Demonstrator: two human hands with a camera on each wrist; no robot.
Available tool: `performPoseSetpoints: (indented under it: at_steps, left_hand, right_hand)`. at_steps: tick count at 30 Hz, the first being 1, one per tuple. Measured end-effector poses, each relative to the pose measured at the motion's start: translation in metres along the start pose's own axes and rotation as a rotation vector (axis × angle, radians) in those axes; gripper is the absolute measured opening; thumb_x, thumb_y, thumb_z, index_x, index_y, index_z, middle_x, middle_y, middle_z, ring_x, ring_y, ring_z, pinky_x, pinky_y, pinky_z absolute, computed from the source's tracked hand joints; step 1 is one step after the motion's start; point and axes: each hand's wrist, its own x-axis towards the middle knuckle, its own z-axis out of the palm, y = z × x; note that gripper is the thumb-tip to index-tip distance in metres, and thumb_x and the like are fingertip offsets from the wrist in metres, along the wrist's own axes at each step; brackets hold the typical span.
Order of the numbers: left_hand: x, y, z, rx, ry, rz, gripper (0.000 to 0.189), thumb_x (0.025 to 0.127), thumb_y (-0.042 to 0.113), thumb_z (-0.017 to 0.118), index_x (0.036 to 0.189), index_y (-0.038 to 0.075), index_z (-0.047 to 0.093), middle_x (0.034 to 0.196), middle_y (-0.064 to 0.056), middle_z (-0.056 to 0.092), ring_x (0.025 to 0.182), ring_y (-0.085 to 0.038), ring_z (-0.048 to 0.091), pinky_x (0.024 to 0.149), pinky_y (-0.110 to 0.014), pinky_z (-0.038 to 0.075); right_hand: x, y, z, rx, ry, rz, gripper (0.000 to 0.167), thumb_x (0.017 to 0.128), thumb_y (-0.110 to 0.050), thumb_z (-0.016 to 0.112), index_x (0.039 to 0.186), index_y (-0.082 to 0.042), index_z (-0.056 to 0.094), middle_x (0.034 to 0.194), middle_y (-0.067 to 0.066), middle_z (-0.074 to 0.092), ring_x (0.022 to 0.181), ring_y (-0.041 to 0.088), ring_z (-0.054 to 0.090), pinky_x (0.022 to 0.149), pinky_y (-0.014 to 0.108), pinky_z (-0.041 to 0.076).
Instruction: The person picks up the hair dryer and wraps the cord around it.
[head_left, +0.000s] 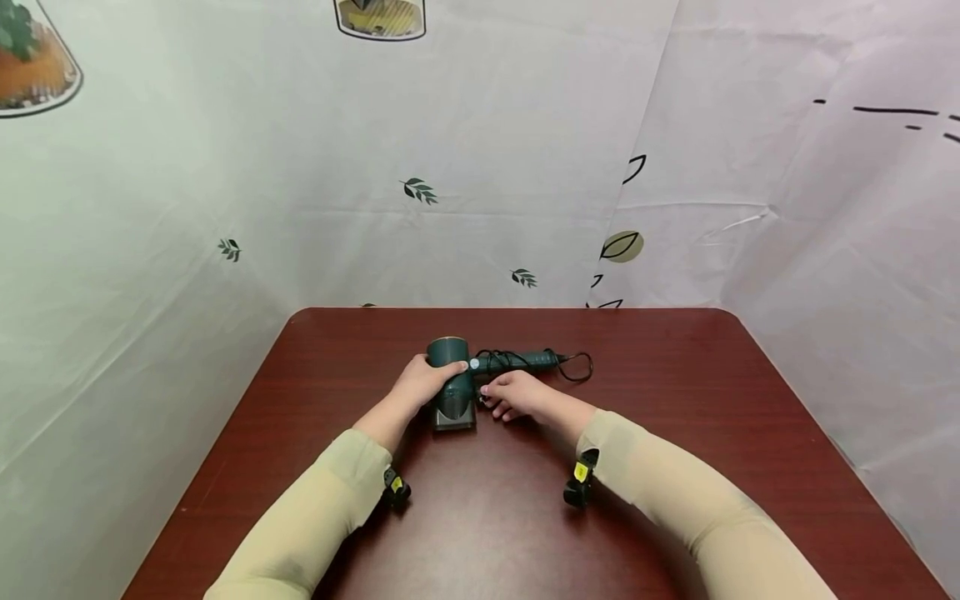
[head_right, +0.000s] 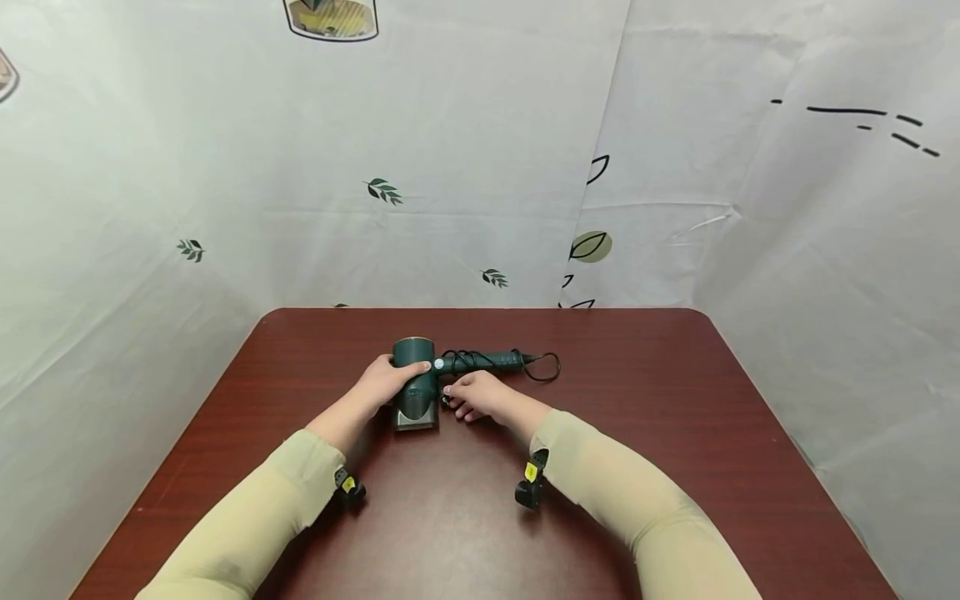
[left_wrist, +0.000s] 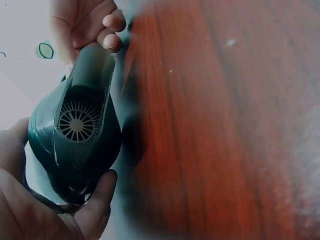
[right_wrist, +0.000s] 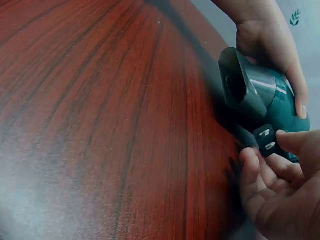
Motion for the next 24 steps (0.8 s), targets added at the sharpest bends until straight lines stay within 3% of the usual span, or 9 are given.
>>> performPoseSetpoints:
  at_steps: [6, 13, 18, 24]
  left_hand:
    - [0.0028, -0.0013, -0.005, 0.082, -0.034, -0.028, 0.096, 0.082, 0.065, 0.067, 0.141, -0.007, 0.043, 0.126, -0.024, 0.056, 0.099, -0.031, 0.063, 0.075, -0.042, 0.054]
    - [0.0006, 0.0012, -0.0077, 0.029, -0.066, -0.025, 0.106, 0.083, 0.063, 0.069, 0.153, 0.001, 0.018, 0.137, -0.026, 0.045, 0.109, -0.036, 0.059, 0.081, -0.048, 0.053]
    - [0.0003, -0.0008, -0.0073, 0.019, -0.073, -0.013, 0.106, 0.083, 0.065, 0.067, 0.153, 0.002, 0.017, 0.141, -0.027, 0.04, 0.114, -0.038, 0.056, 0.084, -0.049, 0.053]
    - [0.0, -0.0043, -0.0106, -0.08, -0.091, -0.029, 0.1, 0.088, 0.063, 0.063, 0.155, 0.006, 0.015, 0.147, -0.025, 0.034, 0.12, -0.039, 0.054, 0.077, -0.048, 0.056]
  right_hand:
    - [0.0014, -0.002, 0.0028, 0.015, -0.012, 0.041, 0.023, 0.098, -0.019, 0.062, 0.105, 0.001, 0.071, 0.086, 0.008, 0.064, 0.065, 0.014, 0.061, 0.056, 0.025, 0.052]
    - [0.0031, -0.0035, 0.0053, -0.12, 0.031, -0.012, 0.013, 0.095, -0.013, 0.066, 0.098, -0.003, 0.074, 0.084, 0.009, 0.068, 0.064, 0.016, 0.063, 0.058, 0.029, 0.056]
    - [0.0039, -0.0029, 0.0062, -0.217, 0.055, -0.044, 0.012, 0.094, -0.013, 0.066, 0.094, -0.005, 0.075, 0.08, 0.008, 0.067, 0.062, 0.014, 0.06, 0.057, 0.029, 0.054]
    - [0.0025, -0.0019, 0.0049, -0.256, 0.061, -0.062, 0.015, 0.097, -0.015, 0.063, 0.099, -0.007, 0.075, 0.081, 0.006, 0.068, 0.062, 0.014, 0.061, 0.057, 0.028, 0.053]
